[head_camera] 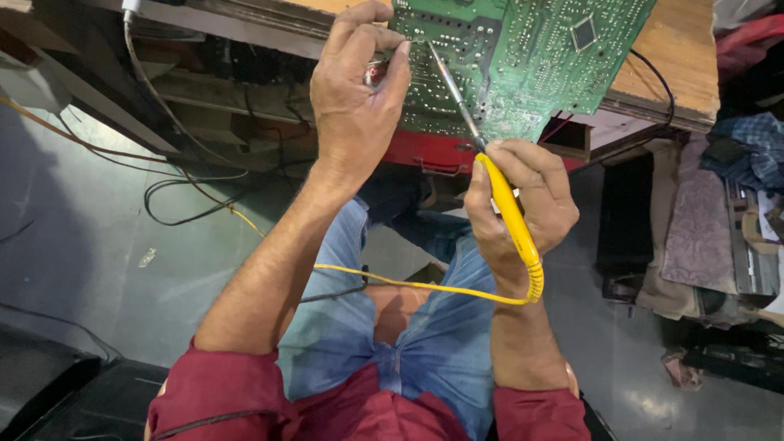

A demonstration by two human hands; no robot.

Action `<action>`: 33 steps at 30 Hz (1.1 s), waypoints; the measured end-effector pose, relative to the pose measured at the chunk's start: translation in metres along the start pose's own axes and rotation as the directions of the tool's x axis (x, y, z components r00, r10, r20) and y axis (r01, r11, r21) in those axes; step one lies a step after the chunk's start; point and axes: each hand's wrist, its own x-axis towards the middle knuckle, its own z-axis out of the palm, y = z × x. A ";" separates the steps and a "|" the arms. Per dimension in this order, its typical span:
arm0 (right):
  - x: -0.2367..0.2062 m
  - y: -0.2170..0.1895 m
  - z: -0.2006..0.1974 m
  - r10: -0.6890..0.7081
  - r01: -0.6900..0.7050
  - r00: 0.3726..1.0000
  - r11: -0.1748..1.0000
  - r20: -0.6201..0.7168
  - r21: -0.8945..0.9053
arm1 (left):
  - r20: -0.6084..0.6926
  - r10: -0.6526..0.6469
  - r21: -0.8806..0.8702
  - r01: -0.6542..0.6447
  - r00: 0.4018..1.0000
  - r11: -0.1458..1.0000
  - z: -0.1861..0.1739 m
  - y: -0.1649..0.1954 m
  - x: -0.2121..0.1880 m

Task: The person holds a green circuit board against the workbench and uses a soldering iron in one hand with solder wire in the other to solder joints on the board. They reposition the board and continue soldering different points, briefly pausing to reach for the solder wire before resuming.

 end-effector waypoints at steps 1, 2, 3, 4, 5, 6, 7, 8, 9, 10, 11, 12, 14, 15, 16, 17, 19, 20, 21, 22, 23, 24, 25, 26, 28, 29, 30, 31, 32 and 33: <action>0.000 0.000 0.000 0.001 -0.001 1.000 1.000 0.002 -0.008 | 0.008 -0.033 -0.024 0.033 0.999 0.999 0.000 0.000 0.000; 0.000 -0.001 -0.001 0.002 -0.002 1.000 1.000 0.005 -0.016 | 0.007 -0.025 -0.017 0.025 1.000 1.000 0.000 0.000 0.000; 0.001 -0.002 -0.002 0.003 -0.003 1.000 1.000 0.008 -0.023 | 0.005 -0.016 -0.010 0.016 1.000 1.000 0.000 0.000 0.000; 0.000 -0.003 -0.003 -0.002 0.003 1.000 0.999 0.015 -0.033 | 0.005 -0.008 -0.004 0.008 1.000 1.000 -0.001 0.000 0.000; 0.000 -0.004 -0.006 -0.005 0.006 1.000 0.999 0.022 -0.044 | 0.000 0.014 0.015 -0.014 1.000 1.000 -0.001 -0.001 0.000; 0.000 -0.005 -0.008 -0.008 0.009 1.000 0.998 0.029 -0.055 | -0.005 0.035 0.034 -0.035 0.999 0.999 -0.002 -0.001 0.000; 0.000 -0.006 -0.008 -0.006 0.007 1.000 0.999 0.022 -0.048 | -0.010 0.055 0.052 -0.055 0.998 0.997 -0.001 -0.001 0.000; -0.001 -0.007 -0.009 -0.003 0.004 1.000 0.999 0.015 -0.042 | -0.010 0.048 0.046 -0.047 0.999 0.998 -0.001 -0.001 0.000; -0.002 -0.007 -0.008 -0.002 0.003 1.000 0.999 0.008 -0.035 | -0.011 0.042 0.041 -0.041 0.999 0.998 -0.001 -0.001 0.000; -0.002 -0.008 -0.008 -0.005 0.005 1.000 0.999 0.010 -0.038 | -0.012 0.035 0.036 -0.034 0.999 0.999 0.000 -0.001 0.000; -0.002 -0.008 -0.008 -0.006 0.006 1.000 0.999 0.011 -0.042 | -0.014 0.038 0.035 -0.037 0.999 0.999 0.000 -0.001 0.000; -0.002 -0.008 -0.007 -0.009 0.009 1.000 0.999 0.013 -0.045 | -0.018 0.041 0.033 -0.041 0.999 0.999 0.000 -0.001 -0.001; -0.002 -0.008 -0.005 0.006 -0.006 1.000 0.999 0.014 -0.031 | -0.011 0.022 0.016 -0.022 1.000 1.000 0.000 -0.001 -0.001; -0.002 -0.007 -0.004 0.014 -0.013 1.000 1.000 0.014 -0.024 | 0.001 -0.001 0.000 0.001 1.000 1.000 0.001 -0.001 -0.001; -0.002 -0.007 -0.003 0.001 0.000 1.000 0.999 0.012 -0.036 | 0.012 -0.025 -0.016 0.025 1.000 1.000 0.000 -0.001 -0.001; -0.001 -0.006 -0.003 -0.012 0.013 1.000 0.999 0.011 -0.048 | 0.007 -0.007 0.001 0.007 1.000 1.000 0.000 -0.001 0.000; 0.000 -0.004 -0.001 -0.014 0.014 1.000 0.999 0.003 -0.046 | -0.001 0.029 0.032 -0.028 1.000 0.999 0.001 -0.002 0.000; -0.001 -0.004 0.001 -0.005 0.005 1.000 1.000 -0.002 -0.030 | -0.004 0.026 0.036 -0.026 1.000 0.999 0.001 -0.002 -0.001; -0.001 -0.003 0.002 0.004 -0.004 1.000 1.000 -0.007 -0.014 | -0.008 0.024 0.040 -0.023 1.000 0.999 0.001 -0.002 -0.001; -0.001 -0.002 0.002 -0.001 0.001 1.000 1.000 -0.006 -0.023 | -0.013 0.022 0.044 -0.021 1.000 0.999 0.001 -0.002 -0.002; 0.000 -0.001 0.002 -0.006 0.006 1.000 0.999 -0.006 -0.031 | -0.011 0.014 0.038 -0.014 1.000 0.999 0.002 -0.002 -0.002; -0.001 -0.002 0.003 -0.011 0.011 1.000 0.999 -0.004 -0.040 | -0.009 0.007 0.031 -0.006 1.000 0.999 0.002 -0.002 -0.002; -0.001 -0.002 0.003 -0.007 0.007 1.000 1.000 -0.006 -0.026 | -0.006 -0.001 0.024 0.001 1.000 1.000 0.002 -0.002 -0.002; -0.001 -0.002 0.003 -0.002 0.002 1.000 1.000 -0.007 -0.012 | -0.008 0.012 0.035 -0.012 1.000 0.999 0.002 -0.002 -0.002; -0.002 -0.002 0.002 0.004 -0.004 1.000 1.000 -0.005 -0.009 | -0.011 0.038 0.058 -0.038 0.999 0.998 0.002 -0.002 -0.001; -0.002 -0.003 0.002 0.006 -0.006 1.000 1.000 0.000 -0.019 | -0.013 0.033 0.062 -0.032 0.999 0.998 0.002 -0.002 -0.001; -0.002 -0.003 0.001 0.009 -0.009 1.000 1.000 0.005 -0.029 | -0.015 0.027 0.065 -0.026 1.000 0.998 0.002 -0.001 -0.001; -0.002 -0.002 0.002 0.006 -0.006 1.000 1.000 -0.001 -0.024 | -0.016 0.021 0.067 -0.020 1.000 0.998 0.003 -0.001 -0.001; -0.002 -0.003 0.003 0.003 -0.003 1.000 1.000 -0.006 -0.018 | -0.016 0.019 0.064 -0.018 1.000 0.998 0.002 -0.001 -0.001; -0.002 -0.003 0.003 0.000 0.000 1.000 1.000 -0.011 -0.011 | -0.016 0.019 0.061 -0.018 1.000 0.998 0.002 0.000 -0.001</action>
